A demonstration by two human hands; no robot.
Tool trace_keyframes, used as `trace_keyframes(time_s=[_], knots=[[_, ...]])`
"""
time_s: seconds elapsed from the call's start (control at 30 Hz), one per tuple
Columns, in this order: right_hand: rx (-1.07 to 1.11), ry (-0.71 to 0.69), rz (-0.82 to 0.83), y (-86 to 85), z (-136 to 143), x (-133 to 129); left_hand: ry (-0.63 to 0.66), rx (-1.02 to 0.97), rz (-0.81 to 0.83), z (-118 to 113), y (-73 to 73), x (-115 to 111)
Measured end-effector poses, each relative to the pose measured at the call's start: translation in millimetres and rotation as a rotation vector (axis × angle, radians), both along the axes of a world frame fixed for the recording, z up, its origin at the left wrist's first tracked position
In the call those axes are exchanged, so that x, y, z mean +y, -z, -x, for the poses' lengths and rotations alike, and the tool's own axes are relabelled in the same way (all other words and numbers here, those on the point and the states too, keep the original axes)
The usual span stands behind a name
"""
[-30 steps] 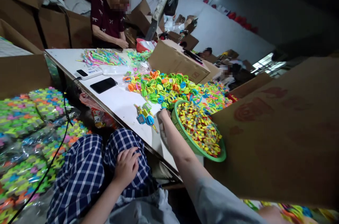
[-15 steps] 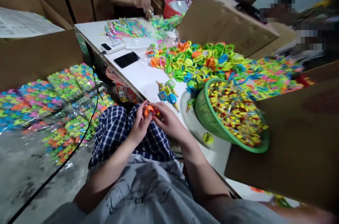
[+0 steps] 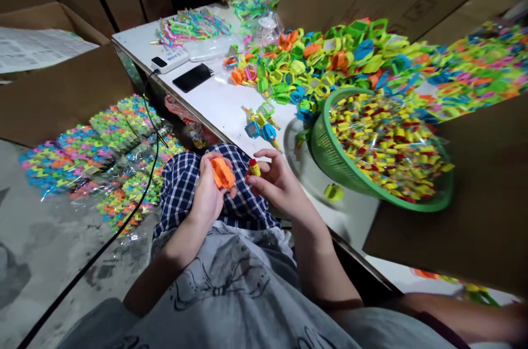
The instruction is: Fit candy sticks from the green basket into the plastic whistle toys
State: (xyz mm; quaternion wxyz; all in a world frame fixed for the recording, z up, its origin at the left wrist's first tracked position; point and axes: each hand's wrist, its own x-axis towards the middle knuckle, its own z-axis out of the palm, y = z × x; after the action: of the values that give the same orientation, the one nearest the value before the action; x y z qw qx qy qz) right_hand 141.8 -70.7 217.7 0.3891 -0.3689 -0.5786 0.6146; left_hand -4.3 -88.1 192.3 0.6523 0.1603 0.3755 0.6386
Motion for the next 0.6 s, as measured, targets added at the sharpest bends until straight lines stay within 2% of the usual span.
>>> trace_keyframes(time_s=[0.17, 0.23, 0.33, 0.53, 0.6], knots=[[0.168, 0.18, 0.194, 16.8, 6, -9, -0.04, 0.081, -0.135, -5, -4.9, -1], [0.211, 0.176, 0.263, 20.9, 11, -11, -0.059, 0.108, -0.145, -6, -7.8, -1], [0.311, 0.096, 0.339, 25.7, 19, -15, -0.034, 0.166, -0.149, -7, -8.9, -4], [0.408, 0.06, 0.251, 31.8, 27, -13, 0.006, 0.335, -0.275, -6, 6.3, -7], [0.377, 0.044, 0.2, 32.3, 23, -11, 0.071, 0.366, -0.293, -3, 10.4, -7]])
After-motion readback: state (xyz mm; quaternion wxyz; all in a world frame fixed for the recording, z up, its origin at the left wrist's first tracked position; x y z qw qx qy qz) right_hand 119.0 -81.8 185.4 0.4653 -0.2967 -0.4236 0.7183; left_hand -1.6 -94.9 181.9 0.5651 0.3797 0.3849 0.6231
